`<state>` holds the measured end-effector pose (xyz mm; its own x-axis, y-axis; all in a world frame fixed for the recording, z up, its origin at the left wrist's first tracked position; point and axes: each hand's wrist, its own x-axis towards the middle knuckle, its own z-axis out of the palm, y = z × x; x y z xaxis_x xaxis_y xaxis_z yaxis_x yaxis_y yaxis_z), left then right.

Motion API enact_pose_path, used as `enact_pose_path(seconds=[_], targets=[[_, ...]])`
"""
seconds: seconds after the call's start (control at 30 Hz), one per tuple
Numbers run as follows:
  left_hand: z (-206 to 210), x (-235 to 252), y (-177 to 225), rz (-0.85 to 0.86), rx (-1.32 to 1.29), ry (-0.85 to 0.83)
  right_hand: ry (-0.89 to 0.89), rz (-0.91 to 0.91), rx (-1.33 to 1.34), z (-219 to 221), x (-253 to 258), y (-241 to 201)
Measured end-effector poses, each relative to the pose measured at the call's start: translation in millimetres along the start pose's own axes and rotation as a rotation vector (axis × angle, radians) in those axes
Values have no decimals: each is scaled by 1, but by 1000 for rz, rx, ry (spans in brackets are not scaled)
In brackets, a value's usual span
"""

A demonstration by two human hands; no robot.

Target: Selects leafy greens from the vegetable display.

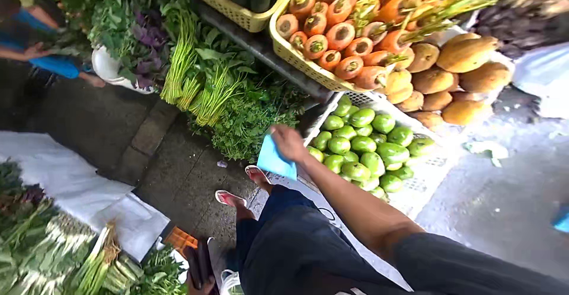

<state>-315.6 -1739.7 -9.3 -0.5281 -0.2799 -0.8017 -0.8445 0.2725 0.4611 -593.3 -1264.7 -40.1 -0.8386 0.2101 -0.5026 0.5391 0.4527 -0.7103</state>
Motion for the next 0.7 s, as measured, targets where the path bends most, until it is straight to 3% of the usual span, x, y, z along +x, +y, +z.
enact_pose_path(seconds=[0.1,0.17,0.2,0.3,0.37,0.47,0.57,0.7], targets=[[4,68,132,238,58,-91,-617,107,653,37,-40,-10],[26,79,225,483,129,-214,-795,82,854,59,-63,-28],[42,77,266,593,163,-304,-788,41,925,68,-73,-36],[94,45,351,793,377,-583,-481,-47,1170,73,-101,-67],[125,16,375,867,687,-655,-183,14,1284,61,-124,-81],[167,-21,384,968,1089,-675,174,16,1395,48,-152,-71],[200,-47,387,1039,1288,-821,440,-138,1500,42,-175,-42],[237,-82,385,1125,1397,-1022,543,-371,1587,25,-199,8]])
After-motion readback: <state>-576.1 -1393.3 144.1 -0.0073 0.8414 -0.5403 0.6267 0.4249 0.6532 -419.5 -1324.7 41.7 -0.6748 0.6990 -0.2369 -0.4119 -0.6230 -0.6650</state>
